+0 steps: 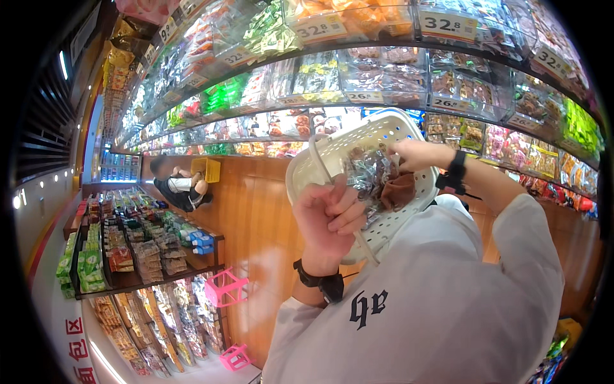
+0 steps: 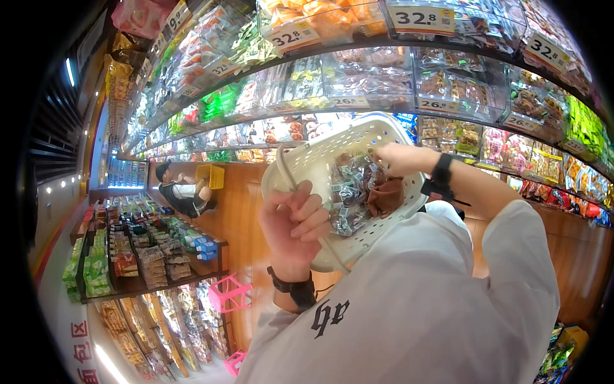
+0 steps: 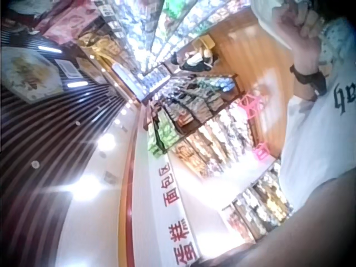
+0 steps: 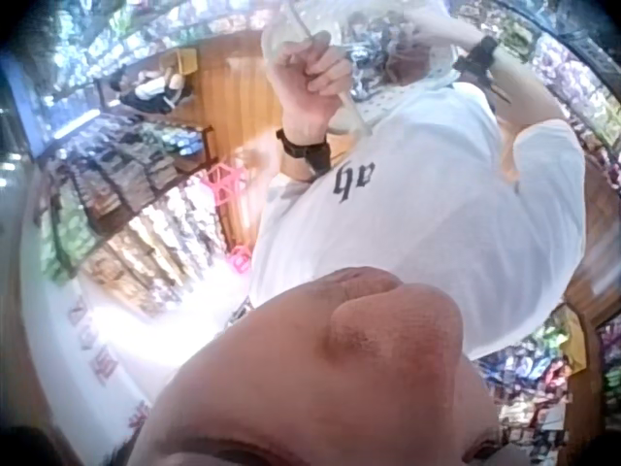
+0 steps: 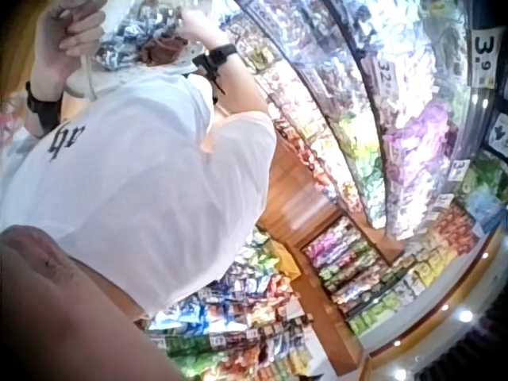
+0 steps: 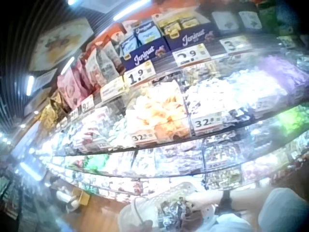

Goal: The person picks several packaged snack items from the store shelves by hand and places them into a plastic basket.

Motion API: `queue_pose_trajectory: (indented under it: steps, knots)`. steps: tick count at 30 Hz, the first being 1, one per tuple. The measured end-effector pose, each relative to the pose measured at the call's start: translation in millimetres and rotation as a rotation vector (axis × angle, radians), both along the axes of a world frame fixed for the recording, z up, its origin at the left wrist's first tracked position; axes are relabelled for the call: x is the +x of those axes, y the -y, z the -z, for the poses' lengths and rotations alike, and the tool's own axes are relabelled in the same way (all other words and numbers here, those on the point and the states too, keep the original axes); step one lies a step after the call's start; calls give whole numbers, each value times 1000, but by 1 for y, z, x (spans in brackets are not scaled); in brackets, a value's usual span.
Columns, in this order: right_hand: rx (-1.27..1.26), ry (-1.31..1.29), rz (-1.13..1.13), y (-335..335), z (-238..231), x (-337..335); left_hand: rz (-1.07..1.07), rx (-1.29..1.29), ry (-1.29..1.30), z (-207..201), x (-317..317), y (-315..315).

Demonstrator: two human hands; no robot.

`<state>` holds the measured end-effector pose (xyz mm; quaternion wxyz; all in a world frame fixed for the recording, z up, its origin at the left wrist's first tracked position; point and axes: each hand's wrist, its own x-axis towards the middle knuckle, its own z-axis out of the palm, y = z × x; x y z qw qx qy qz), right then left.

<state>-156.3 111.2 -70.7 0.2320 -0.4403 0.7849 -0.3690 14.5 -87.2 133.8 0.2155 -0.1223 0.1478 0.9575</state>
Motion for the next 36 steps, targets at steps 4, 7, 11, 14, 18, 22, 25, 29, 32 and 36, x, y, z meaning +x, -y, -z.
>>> queue_pose_trajectory:
  steps: [4,7,11,14,18,22,25,29,32,36]
  knots:
    - [378,-61,-163,13,-2,7,9,-18,2,2,10,-3]
    - [100,-42,-52,3,-20,4,-13,-5,-7,3,14,7]
    - [-311,559,190,-24,-44,1,-49,20,12,5,19,19]
    - [-440,922,477,-35,-67,12,-74,16,36,6,22,25]
    - [-538,724,482,-53,-67,7,-70,-15,33,7,20,28]
    - [-684,709,481,-65,-98,11,-58,-7,21,11,18,30]
    - [-626,594,662,-73,-131,12,-84,20,45,12,20,33]
    - [-502,244,1102,-96,-128,-18,-92,14,23,12,24,40]
    - [-650,142,1381,-123,-103,-51,-90,16,30,11,29,46]
    - [-659,261,1370,-166,-43,-122,-77,13,27,13,36,57]
